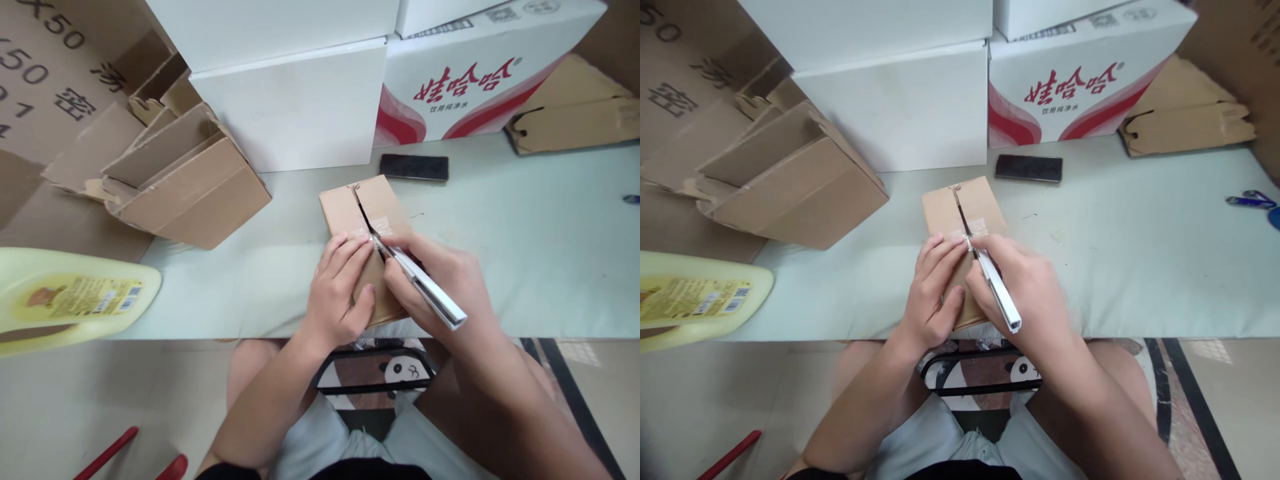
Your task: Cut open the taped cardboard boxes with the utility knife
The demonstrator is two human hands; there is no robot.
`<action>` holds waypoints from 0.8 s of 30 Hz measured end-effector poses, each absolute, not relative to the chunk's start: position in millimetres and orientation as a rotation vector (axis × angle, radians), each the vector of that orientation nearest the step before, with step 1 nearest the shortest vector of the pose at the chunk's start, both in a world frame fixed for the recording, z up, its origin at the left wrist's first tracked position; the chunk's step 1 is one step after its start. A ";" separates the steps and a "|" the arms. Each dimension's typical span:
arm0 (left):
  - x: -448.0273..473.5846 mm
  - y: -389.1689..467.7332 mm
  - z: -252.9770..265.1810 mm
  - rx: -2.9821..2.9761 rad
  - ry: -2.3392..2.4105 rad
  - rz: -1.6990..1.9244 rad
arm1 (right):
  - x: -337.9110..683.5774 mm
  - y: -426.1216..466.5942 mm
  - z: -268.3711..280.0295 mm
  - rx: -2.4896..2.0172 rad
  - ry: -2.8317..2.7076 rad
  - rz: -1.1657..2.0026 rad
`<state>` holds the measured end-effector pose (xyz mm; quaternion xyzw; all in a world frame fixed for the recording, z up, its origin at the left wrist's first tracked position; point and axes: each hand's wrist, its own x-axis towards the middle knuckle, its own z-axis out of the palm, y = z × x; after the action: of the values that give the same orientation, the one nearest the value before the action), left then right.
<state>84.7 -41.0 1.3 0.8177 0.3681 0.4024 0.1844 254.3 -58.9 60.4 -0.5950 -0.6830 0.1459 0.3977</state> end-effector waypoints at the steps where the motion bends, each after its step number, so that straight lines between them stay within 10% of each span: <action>1: 84.8 -40.9 1.3 2.306 1.037 1.136 | 254.1 -59.0 60.5 -1.506 -1.728 0.374; 24: 84.4 -39.4 1.3 2.332 1.041 1.152 | 251.7 -60.8 62.1 -1.527 -1.689 0.349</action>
<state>84.4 -39.4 1.3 0.8204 0.3661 0.4053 0.1693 251.7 -60.8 62.1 -0.6056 -0.6696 0.1385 0.4069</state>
